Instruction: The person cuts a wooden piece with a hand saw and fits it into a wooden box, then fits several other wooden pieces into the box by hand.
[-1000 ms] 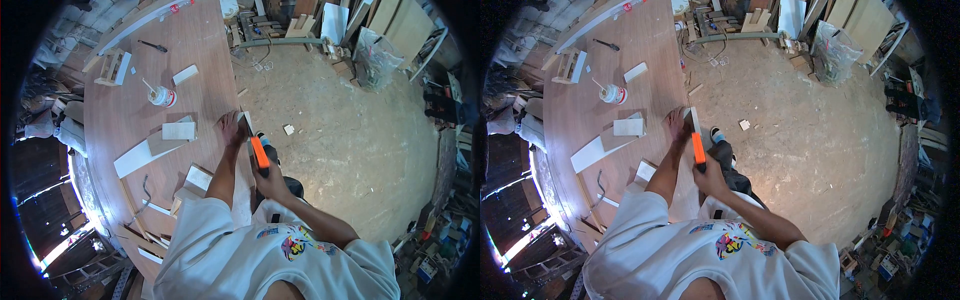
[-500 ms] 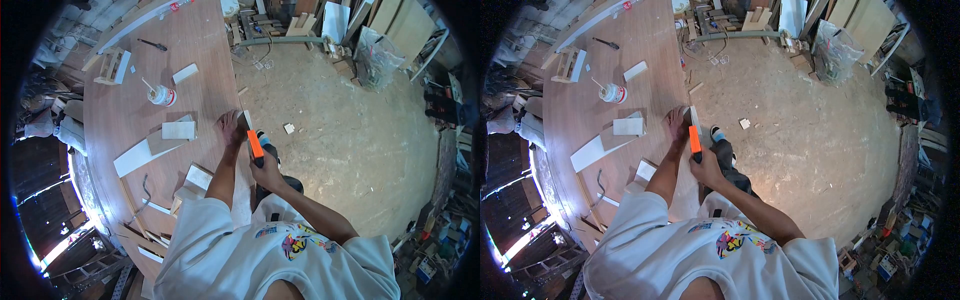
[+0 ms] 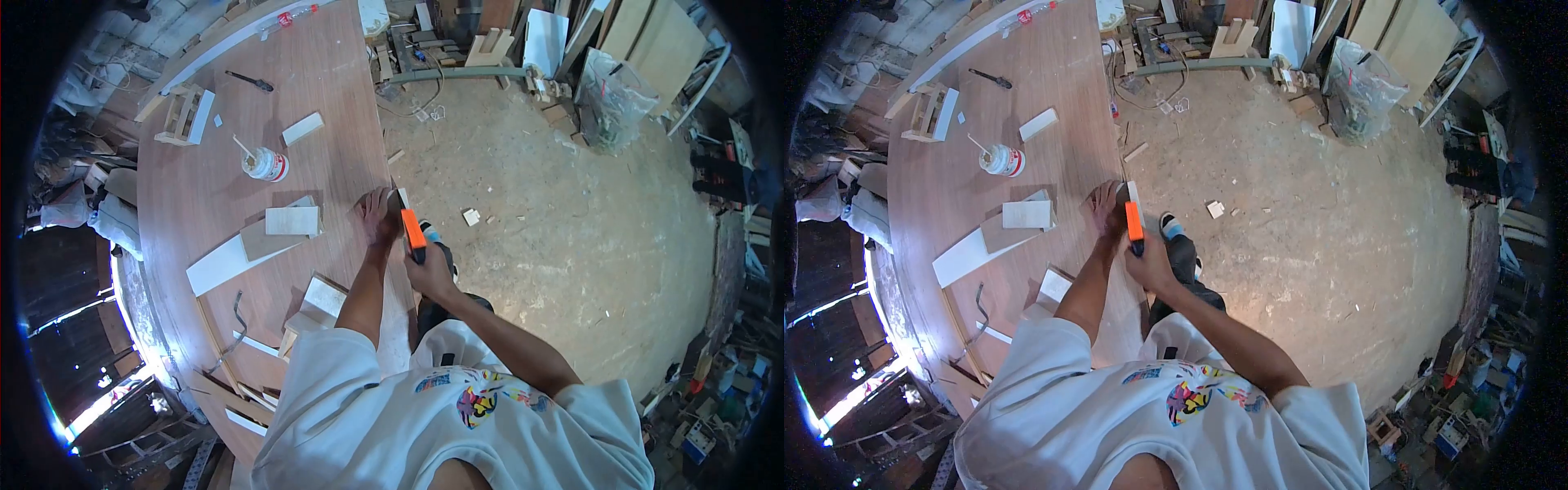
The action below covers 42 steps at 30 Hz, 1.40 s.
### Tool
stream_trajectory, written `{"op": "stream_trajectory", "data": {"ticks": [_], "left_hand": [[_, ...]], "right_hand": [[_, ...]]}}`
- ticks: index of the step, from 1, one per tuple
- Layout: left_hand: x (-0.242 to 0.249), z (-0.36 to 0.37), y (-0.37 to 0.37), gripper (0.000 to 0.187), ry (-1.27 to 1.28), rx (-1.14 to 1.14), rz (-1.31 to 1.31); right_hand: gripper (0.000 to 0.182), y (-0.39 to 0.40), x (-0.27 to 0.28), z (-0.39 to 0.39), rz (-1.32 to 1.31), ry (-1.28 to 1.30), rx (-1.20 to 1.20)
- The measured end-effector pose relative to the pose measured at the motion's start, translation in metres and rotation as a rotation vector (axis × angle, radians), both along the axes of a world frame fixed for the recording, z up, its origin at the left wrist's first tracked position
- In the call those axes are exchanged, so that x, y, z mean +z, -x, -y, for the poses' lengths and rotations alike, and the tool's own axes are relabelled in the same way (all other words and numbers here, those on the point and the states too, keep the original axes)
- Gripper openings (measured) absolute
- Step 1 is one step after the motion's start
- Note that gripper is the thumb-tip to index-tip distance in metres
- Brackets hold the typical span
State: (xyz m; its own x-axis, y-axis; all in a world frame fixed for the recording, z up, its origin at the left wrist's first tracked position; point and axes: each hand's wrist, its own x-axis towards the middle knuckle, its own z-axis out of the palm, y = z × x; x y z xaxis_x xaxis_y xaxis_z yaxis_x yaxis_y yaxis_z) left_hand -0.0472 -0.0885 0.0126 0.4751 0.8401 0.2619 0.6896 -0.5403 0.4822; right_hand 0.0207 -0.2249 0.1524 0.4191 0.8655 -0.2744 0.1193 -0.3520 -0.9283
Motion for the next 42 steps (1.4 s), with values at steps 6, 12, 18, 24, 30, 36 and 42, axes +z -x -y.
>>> {"op": "stream_trajectory", "data": {"ticks": [6, 12, 18, 24, 30, 36, 42], "left_hand": [[-0.011, 0.003, 0.005, 0.049, 0.070, 0.048, -0.068], [-0.017, -0.002, 0.006, 0.045, 0.042, 0.019, -0.001], [-0.005, 0.017, 0.004, 0.049, -0.001, -0.083, -0.115], [-0.001, 0.022, 0.002, 0.046, 0.007, -0.055, -0.140], [-0.007, 0.012, 0.003, 0.041, -0.012, -0.082, -0.057], [-0.003, -0.004, -0.002, 0.036, -0.071, -0.084, -0.060], [-0.018, -0.004, 0.002, 0.039, -0.069, -0.016, -0.210]], "right_hand": [[0.021, 0.014, 0.056, 0.049, -0.116, -0.044, -0.021], [0.008, -0.003, -0.027, -0.027, -0.090, -0.083, 0.002], [0.014, -0.002, -0.018, -0.005, 0.025, 0.056, -0.096], [0.016, -0.006, -0.016, -0.013, 0.007, 0.057, -0.068], [0.018, -0.046, -0.017, -0.070, -0.501, 0.143, -0.136], [0.021, -0.048, -0.029, -0.103, -0.387, 0.170, -0.060], [0.032, -0.033, 0.028, -0.082, -0.108, 0.275, 0.023]]}}
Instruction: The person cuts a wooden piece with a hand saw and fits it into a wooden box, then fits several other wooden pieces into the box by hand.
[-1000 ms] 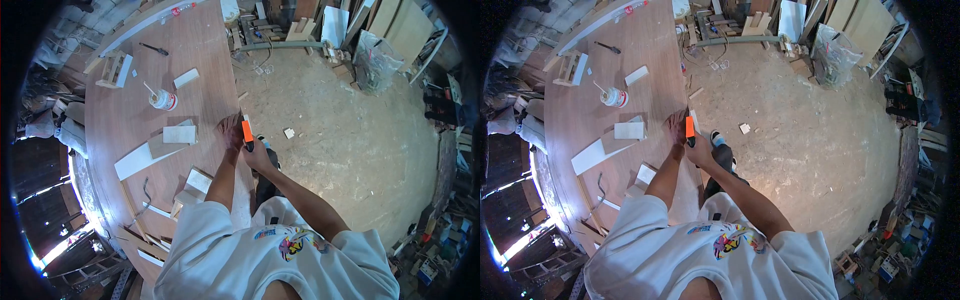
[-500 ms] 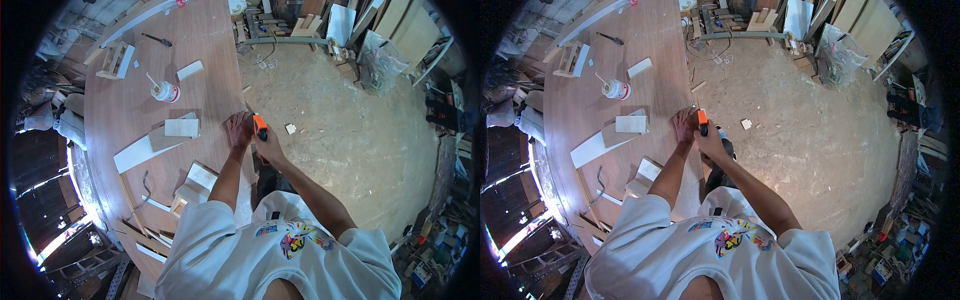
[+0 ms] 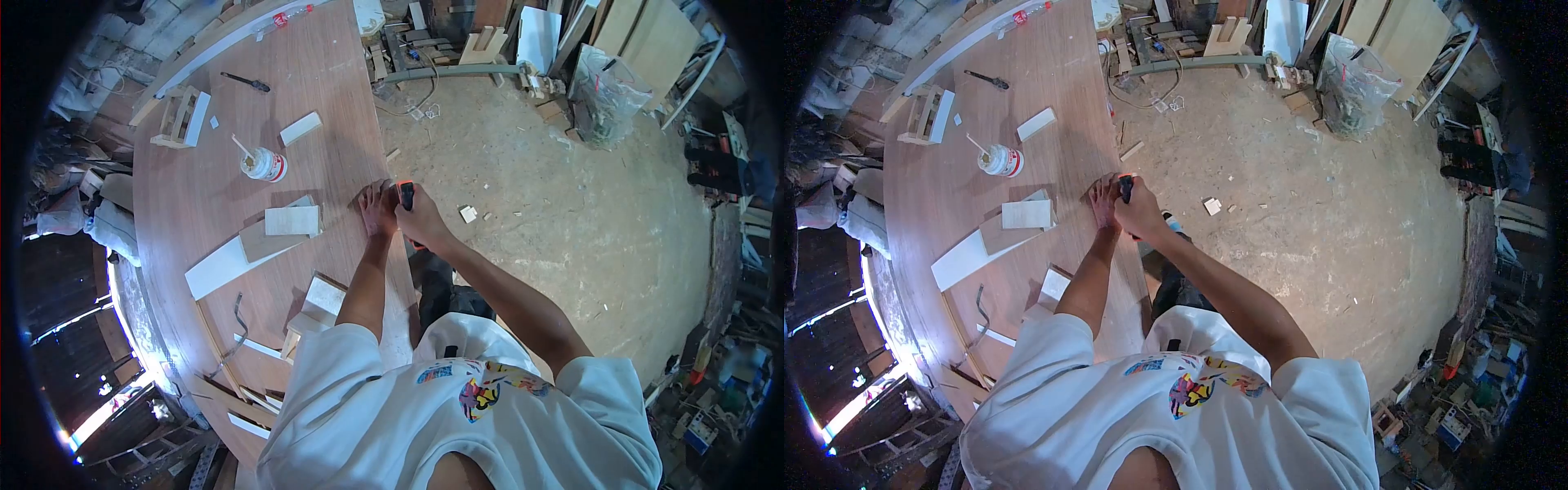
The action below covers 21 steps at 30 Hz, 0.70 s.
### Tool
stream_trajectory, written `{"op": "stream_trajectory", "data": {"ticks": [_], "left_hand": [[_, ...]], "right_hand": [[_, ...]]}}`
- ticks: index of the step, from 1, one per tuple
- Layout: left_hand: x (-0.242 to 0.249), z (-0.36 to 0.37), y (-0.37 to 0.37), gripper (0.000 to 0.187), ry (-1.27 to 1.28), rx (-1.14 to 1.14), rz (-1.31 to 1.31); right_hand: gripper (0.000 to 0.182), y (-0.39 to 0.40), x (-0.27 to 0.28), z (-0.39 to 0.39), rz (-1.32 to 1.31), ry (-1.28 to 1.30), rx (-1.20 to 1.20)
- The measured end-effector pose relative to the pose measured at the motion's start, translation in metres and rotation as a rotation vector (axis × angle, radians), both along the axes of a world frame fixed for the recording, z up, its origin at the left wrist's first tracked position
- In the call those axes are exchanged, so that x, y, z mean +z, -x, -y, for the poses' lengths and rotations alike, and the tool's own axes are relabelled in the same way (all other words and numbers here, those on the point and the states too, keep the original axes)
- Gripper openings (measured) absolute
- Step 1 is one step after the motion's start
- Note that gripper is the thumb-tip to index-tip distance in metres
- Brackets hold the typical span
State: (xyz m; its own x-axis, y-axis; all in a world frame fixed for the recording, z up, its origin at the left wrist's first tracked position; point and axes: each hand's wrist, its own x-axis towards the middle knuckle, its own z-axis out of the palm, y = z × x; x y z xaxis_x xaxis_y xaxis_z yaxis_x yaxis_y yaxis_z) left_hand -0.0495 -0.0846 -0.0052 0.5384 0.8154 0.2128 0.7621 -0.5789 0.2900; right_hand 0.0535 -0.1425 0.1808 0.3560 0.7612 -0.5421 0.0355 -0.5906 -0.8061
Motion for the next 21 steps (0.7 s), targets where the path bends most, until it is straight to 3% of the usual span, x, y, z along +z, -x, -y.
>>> {"op": "stream_trajectory", "data": {"ticks": [3, 5, 8, 10, 12, 14, 18, 21], "left_hand": [[0.019, -0.002, -0.004, 0.041, 0.077, -0.004, 0.052], [0.016, -0.002, -0.007, 0.041, 0.104, 0.058, 0.125], [0.026, -0.001, -0.009, 0.040, 0.164, 0.089, 0.124], [0.022, -0.003, -0.009, 0.040, 0.159, 0.066, 0.139], [0.019, -0.001, -0.007, 0.040, 0.151, 0.037, 0.156], [0.019, -0.001, -0.006, 0.040, 0.023, 0.029, 0.090], [0.026, -0.003, -0.007, 0.041, 0.067, 0.019, -0.018], [0.018, 0.003, -0.003, 0.041, 0.085, 0.098, 0.130]], "right_hand": [[0.030, 0.009, 0.010, 0.032, 0.072, -0.187, 0.023], [0.025, 0.016, 0.052, 0.058, 0.136, -0.247, 0.008], [0.025, 0.023, 0.086, 0.090, 0.033, -0.258, 0.008], [0.028, 0.025, 0.057, 0.090, 0.003, -0.247, -0.036], [0.026, 0.022, -0.006, 0.075, 0.141, -0.267, -0.031], [0.025, 0.023, -0.043, 0.050, 0.191, -0.277, -0.037], [0.024, 0.023, -0.036, 0.042, 0.235, -0.243, -0.009], [0.024, 0.027, 0.013, 0.074, 0.196, -0.314, 0.037]]}}
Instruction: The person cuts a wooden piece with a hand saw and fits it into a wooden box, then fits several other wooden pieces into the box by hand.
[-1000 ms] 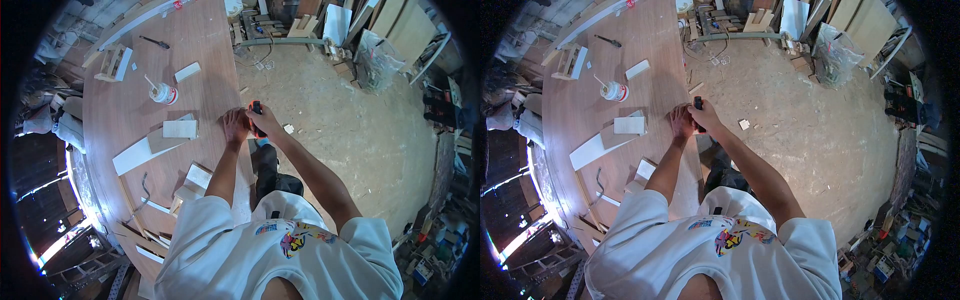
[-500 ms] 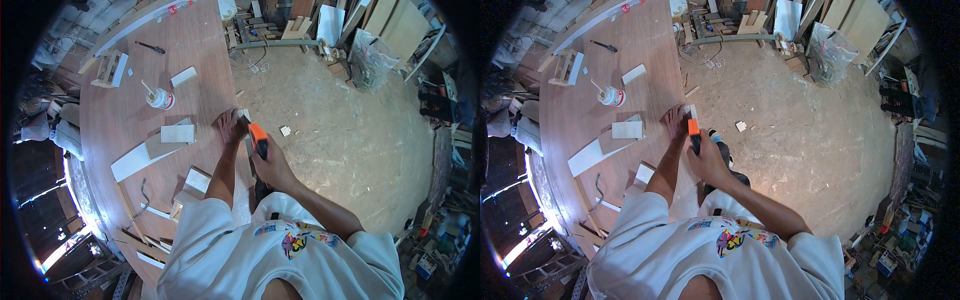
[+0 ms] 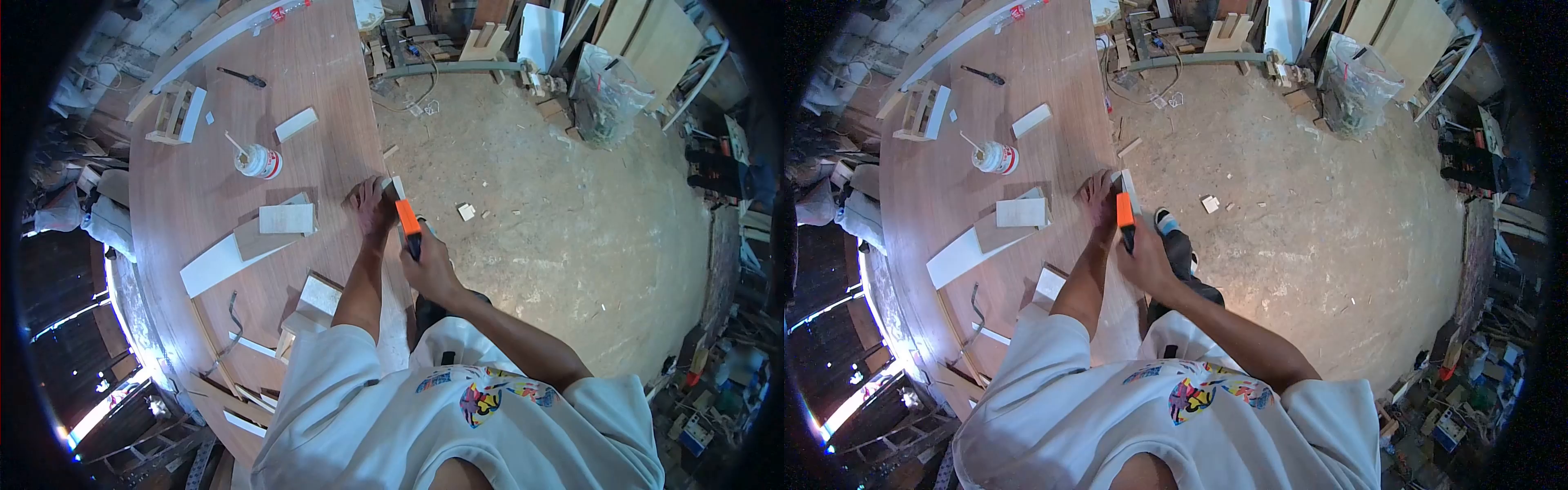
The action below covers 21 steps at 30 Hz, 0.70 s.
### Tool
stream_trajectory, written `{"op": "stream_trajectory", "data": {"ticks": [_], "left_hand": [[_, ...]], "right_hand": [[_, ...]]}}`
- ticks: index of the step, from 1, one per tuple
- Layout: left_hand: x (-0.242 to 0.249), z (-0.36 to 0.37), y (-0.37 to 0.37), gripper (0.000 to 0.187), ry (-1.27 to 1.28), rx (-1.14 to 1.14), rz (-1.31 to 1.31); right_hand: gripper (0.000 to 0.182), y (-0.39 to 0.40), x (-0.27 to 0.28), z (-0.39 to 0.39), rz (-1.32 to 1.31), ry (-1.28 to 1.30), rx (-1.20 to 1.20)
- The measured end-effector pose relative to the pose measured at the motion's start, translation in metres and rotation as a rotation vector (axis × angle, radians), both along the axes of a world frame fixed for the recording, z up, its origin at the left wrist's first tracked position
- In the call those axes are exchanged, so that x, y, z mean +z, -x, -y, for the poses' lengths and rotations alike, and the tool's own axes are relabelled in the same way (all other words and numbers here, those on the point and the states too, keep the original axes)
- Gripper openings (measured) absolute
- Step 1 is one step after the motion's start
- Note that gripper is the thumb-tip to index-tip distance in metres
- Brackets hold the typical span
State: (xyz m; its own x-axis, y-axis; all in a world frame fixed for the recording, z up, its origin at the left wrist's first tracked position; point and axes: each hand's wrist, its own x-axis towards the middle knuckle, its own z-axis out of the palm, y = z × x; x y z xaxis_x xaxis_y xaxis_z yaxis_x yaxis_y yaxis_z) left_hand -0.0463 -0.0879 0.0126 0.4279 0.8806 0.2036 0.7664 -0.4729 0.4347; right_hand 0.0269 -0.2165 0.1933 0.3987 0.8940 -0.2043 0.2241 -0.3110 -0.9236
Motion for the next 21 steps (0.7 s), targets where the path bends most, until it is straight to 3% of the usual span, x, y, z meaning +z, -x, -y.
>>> {"op": "stream_trajectory", "data": {"ticks": [2, 5, 9, 11, 14, 21], "left_hand": [[-0.001, -0.006, -0.005, 0.041, 0.052, 0.017, -0.054], [0.000, -0.006, -0.005, 0.040, 0.063, -0.010, -0.076], [0.001, -0.008, -0.003, 0.040, 0.028, -0.074, -0.099], [0.009, -0.008, -0.004, 0.039, 0.070, -0.064, -0.106], [0.000, -0.006, -0.003, 0.040, -0.005, -0.066, -0.127], [0.000, -0.008, -0.006, 0.045, 0.101, 0.011, 0.003]], "right_hand": [[0.034, 0.004, 0.035, 0.025, -0.107, 0.035, -0.023], [0.035, 0.010, 0.060, 0.042, -0.137, 0.023, -0.054], [0.024, 0.001, -0.055, 0.001, -0.022, -0.044, -0.081], [0.024, -0.004, -0.072, -0.030, -0.006, -0.115, -0.096], [0.024, 0.005, -0.071, -0.026, 0.010, 0.040, -0.093], [0.030, 0.014, 0.059, 0.046, -0.125, 0.049, -0.044]]}}
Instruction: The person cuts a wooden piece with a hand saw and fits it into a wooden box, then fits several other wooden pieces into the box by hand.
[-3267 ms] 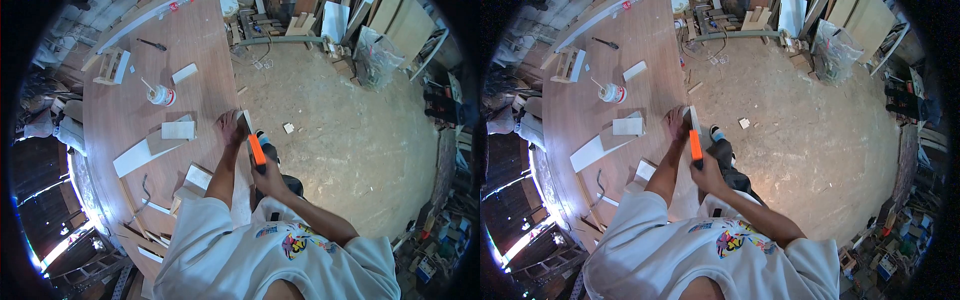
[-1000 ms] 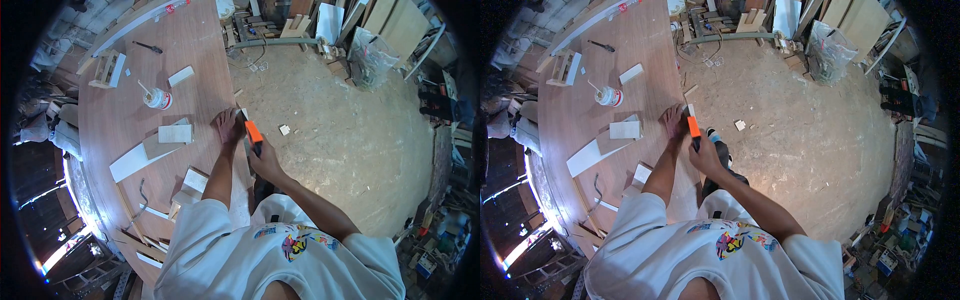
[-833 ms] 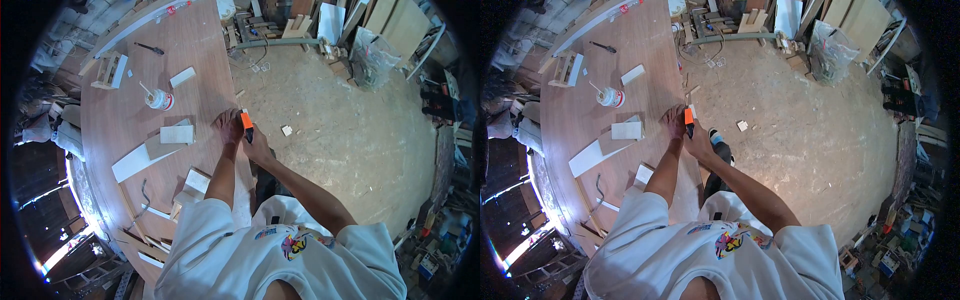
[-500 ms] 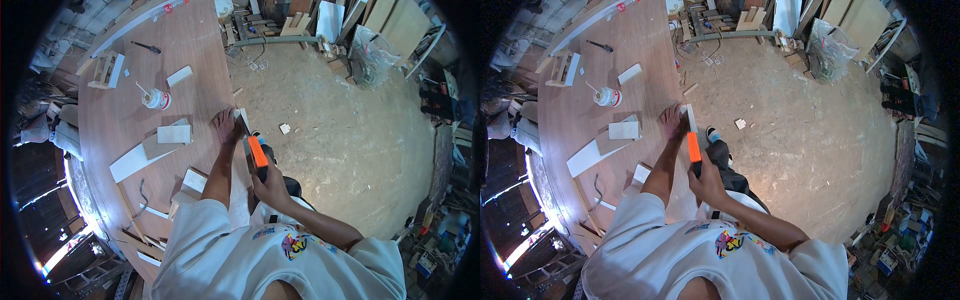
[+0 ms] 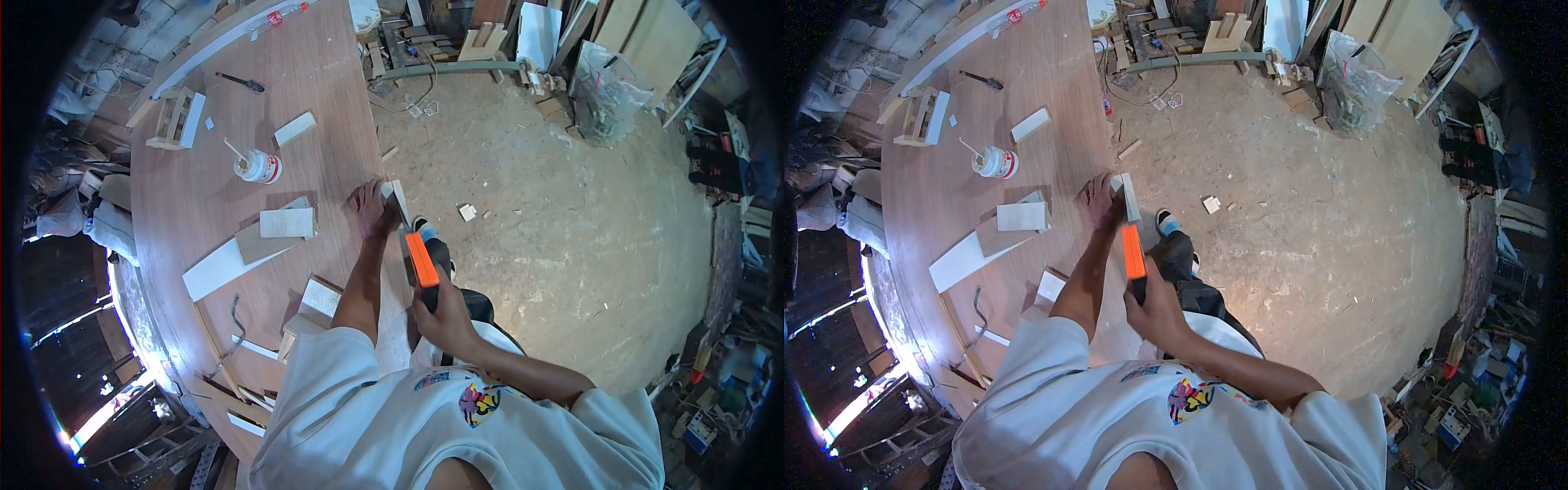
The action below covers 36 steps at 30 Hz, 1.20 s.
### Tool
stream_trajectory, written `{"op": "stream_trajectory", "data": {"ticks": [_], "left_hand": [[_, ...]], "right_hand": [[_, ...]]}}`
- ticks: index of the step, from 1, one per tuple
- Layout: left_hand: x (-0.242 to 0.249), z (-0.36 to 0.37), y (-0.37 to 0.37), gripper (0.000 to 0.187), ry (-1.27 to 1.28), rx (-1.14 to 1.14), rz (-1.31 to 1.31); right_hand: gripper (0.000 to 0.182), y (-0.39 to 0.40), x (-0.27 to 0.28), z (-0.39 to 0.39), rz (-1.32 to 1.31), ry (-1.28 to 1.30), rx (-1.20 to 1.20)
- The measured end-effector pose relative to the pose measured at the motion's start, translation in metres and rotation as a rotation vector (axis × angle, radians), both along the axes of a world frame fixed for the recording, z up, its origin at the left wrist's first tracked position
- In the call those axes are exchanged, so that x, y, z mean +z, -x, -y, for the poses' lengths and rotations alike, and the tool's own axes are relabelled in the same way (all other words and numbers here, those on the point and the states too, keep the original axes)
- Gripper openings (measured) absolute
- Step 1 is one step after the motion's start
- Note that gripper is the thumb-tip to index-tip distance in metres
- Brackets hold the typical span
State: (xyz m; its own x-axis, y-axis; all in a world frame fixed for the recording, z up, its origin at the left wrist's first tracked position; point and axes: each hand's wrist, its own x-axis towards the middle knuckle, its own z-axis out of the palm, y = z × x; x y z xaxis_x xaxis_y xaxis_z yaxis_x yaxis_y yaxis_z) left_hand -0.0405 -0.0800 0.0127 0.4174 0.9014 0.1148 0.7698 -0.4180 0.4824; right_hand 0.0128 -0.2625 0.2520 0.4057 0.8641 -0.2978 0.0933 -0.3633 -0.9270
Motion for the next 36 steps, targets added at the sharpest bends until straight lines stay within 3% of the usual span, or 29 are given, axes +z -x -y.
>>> {"op": "stream_trajectory", "data": {"ticks": [2, 7, 9, 11, 17, 20, 23, 25, 27, 31, 34, 36], "left_hand": [[-0.001, 0.001, 0.002, 0.045, -0.030, -0.017, 0.007], [-0.005, 0.005, 0.005, 0.041, -0.083, -0.058, -0.044], [-0.003, -0.007, 0.004, 0.040, -0.121, -0.048, -0.094], [-0.001, 0.002, 0.005, 0.037, -0.071, -0.057, 0.016], [-0.010, 0.000, 0.004, 0.035, -0.073, 0.012, 0.025], [-0.023, -0.003, 0.006, 0.041, -0.085, 0.007, 0.013], [-0.004, 0.001, 0.004, 0.039, -0.079, -0.022, 0.080], [-0.003, 0.002, 0.005, 0.040, -0.091, -0.022, 0.015], [-0.004, -0.008, 0.007, 0.041, -0.248, -0.042, -0.098], [0.016, 0.010, 0.003, 0.035, -0.096, -0.207, 0.063], [0.022, 0.023, 0.000, 0.035, -0.107, -0.141, 0.067], [0.020, 0.022, -0.001, 0.036, -0.095, -0.129, 0.052]], "right_hand": [[0.032, 0.003, 0.012, 0.009, -0.084, 0.057, 0.010], [0.029, -0.013, -0.137, -0.066, 0.171, -0.162, -0.033], [0.028, -0.014, -0.139, -0.088, 0.170, -0.105, -0.039], [0.028, -0.009, -0.134, -0.074, 0.219, 0.023, -0.052], [0.033, 0.007, -0.012, 0.002, 0.008, 0.001, -0.006], [0.036, 0.010, -0.019, 0.012, -0.043, 0.009, -0.011], [0.036, -0.002, -0.120, -0.033, 0.158, -0.122, -0.023], [0.035, -0.004, -0.153, -0.075, 0.144, -0.086, -0.035], [0.034, -0.008, -0.145, -0.081, 0.122, -0.043, -0.061], [0.032, -0.006, -0.119, -0.054, 0.117, -0.090, -0.123], [0.030, -0.001, -0.119, -0.048, 0.120, -0.110, -0.127], [0.028, -0.008, -0.114, -0.049, 0.021, 0.020, -0.113]]}}
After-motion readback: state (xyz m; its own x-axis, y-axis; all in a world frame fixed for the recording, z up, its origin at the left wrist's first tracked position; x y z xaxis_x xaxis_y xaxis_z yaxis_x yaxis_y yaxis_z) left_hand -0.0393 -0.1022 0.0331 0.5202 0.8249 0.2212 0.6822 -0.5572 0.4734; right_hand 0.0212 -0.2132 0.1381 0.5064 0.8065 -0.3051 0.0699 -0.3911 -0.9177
